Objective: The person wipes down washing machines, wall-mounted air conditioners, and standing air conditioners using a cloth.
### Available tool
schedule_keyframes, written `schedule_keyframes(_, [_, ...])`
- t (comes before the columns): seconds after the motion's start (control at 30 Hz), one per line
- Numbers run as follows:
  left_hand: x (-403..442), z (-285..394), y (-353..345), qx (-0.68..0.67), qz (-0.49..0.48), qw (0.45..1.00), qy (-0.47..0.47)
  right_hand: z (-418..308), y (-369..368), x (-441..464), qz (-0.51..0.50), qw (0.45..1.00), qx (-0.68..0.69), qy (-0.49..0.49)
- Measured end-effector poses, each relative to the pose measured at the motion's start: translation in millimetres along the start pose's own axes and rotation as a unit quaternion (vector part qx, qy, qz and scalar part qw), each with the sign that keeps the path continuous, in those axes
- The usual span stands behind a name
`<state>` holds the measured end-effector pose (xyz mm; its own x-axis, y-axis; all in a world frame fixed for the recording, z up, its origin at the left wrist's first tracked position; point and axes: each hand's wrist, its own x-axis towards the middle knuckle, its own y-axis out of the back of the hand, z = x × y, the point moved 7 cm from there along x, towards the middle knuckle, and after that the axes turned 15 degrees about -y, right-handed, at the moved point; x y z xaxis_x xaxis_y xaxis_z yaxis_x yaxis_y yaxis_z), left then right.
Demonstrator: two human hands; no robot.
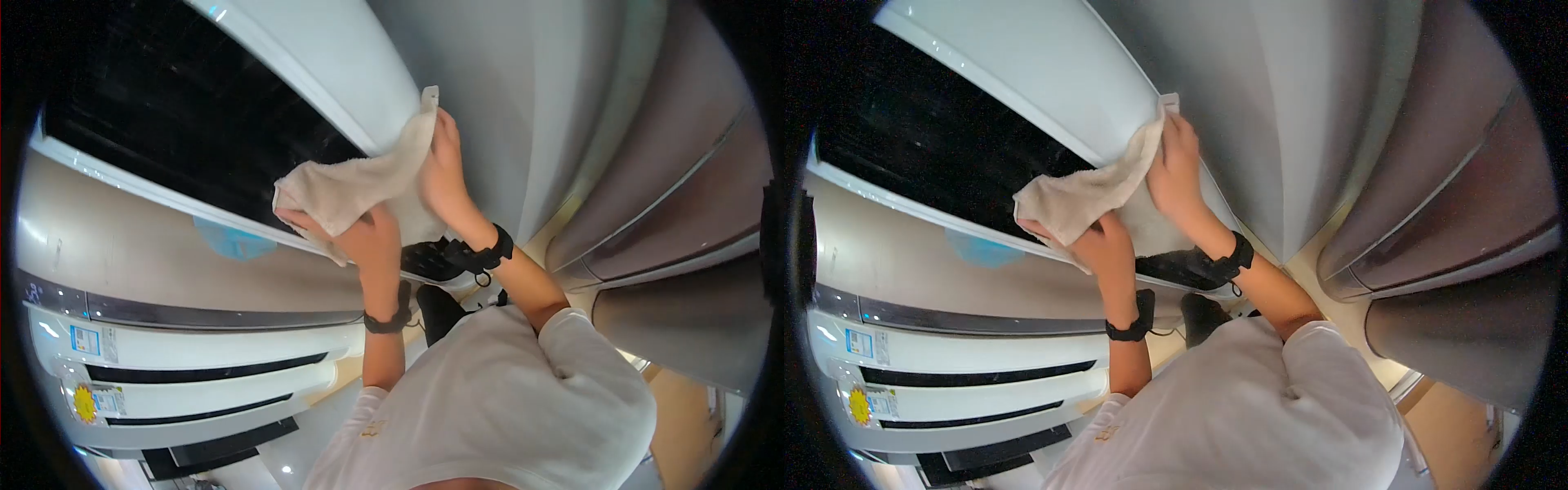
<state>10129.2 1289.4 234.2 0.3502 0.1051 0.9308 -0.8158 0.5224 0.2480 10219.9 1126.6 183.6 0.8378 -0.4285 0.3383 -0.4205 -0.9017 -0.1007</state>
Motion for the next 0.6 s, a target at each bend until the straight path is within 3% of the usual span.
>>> schedule_keyframes(0.1, [8,3,6,-0.001,0.005,1.000,-0.006,-21,-1,2,-0.003,1.000,0.022,0.016])
schedule_keyframes(0.17, [26,4,11,-0.008,-0.046,0.998,-0.038,-37,-4,7,-0.004,1.000,0.020,0.005])
schedule_keyframes(0.27, [59,52,9,-0.162,0.028,0.983,0.081,-48,-6,22,-0.020,0.996,0.065,-0.049])
schedule_keyframes(0.33, [71,53,6,-0.129,0.049,0.989,0.062,-48,-7,29,-0.011,0.995,0.094,-0.043])
schedule_keyframes(0.37, [73,59,-2,-0.205,0.031,0.977,0.059,-50,-8,32,-0.009,0.993,0.110,-0.037])
schedule_keyframes(0.4, [71,66,-5,-0.031,-0.005,0.999,-0.036,-40,-11,34,-0.022,0.991,0.115,-0.057])
schedule_keyframes(0.43, [59,64,-16,0.145,-0.040,0.980,-0.130,-21,-14,36,-0.036,0.989,0.120,-0.075])
schedule_keyframes(0.47, [45,63,-32,0.314,-0.072,0.922,-0.217,-2,-17,38,-0.049,0.987,0.125,-0.090])
schedule_keyframes(0.5, [31,52,-41,0.146,-0.050,0.976,-0.156,15,-17,37,-0.046,0.986,0.128,-0.093])
schedule_keyframes(0.6, [-10,35,-53,0.067,-0.063,0.993,-0.074,46,-11,19,-0.041,0.983,0.133,-0.120])
